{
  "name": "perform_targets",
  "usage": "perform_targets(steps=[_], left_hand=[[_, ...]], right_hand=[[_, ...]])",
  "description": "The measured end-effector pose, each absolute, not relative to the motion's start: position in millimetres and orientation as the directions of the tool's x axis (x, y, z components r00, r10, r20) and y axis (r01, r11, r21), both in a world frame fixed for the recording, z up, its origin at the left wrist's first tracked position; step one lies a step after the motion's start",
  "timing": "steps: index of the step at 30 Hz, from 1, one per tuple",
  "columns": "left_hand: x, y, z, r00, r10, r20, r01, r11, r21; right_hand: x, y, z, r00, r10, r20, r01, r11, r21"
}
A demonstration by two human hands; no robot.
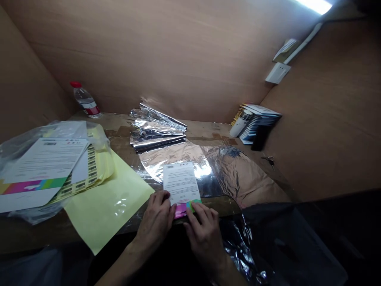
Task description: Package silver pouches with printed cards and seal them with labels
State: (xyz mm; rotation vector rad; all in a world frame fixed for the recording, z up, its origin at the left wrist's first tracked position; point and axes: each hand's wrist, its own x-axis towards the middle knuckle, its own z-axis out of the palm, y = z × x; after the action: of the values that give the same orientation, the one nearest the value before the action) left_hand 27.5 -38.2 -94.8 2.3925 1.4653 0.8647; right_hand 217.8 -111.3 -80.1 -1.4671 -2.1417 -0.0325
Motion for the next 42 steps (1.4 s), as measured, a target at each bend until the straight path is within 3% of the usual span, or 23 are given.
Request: perform_targets(steps=[6,14,20,22,25,31,36,39,42], left_hand=[[24,-42,-87,0.343,0.869,0.356,0.692,-0.490,0.530],[22,-42,-91,0.369,0.854,0.367,0.701,-0.515,0.494],[27,-35,-88,0.444,0.822,0.357,0.744,-0.560,0.365],[28,-32,-87,0.463,0.818,0.342,0.756,-0.566,0.328],[26,-32,-87,0.460,0.820,0.339,0.731,-0.567,0.380],[15,-35,-85,0.471,0.837,0.277,0.706,-0.546,0.451],[23,-41,-75,0.459,0.869,0.186,0.761,-0.493,0.423],[23,-47,-73,0.471,0.853,0.225,0.740,-0.521,0.425],[-3,-51,-72,0.409,0.845,0.345,0.711,-0.532,0.460]], right_hand=[[224,-97,-80,-0.271,0.915,0.299,0.898,0.352,-0.264],[225,-95,-95,-0.218,0.800,0.559,0.854,0.434,-0.288],[223,-92,-89,-0.194,0.862,0.469,0.876,0.367,-0.313],[225,-91,-87,-0.205,0.839,0.505,0.864,0.397,-0.309],[226,-96,-86,-0.285,0.763,0.580,0.826,0.502,-0.255],[232,-105,-87,-0.407,0.834,0.373,0.861,0.486,-0.148],[252,-104,-84,-0.425,0.805,0.415,0.855,0.508,-0.110],[251,-84,-70,-0.404,0.825,0.395,0.847,0.501,-0.179],[219,-48,-48,-0.418,0.840,0.344,0.735,0.536,-0.416]])
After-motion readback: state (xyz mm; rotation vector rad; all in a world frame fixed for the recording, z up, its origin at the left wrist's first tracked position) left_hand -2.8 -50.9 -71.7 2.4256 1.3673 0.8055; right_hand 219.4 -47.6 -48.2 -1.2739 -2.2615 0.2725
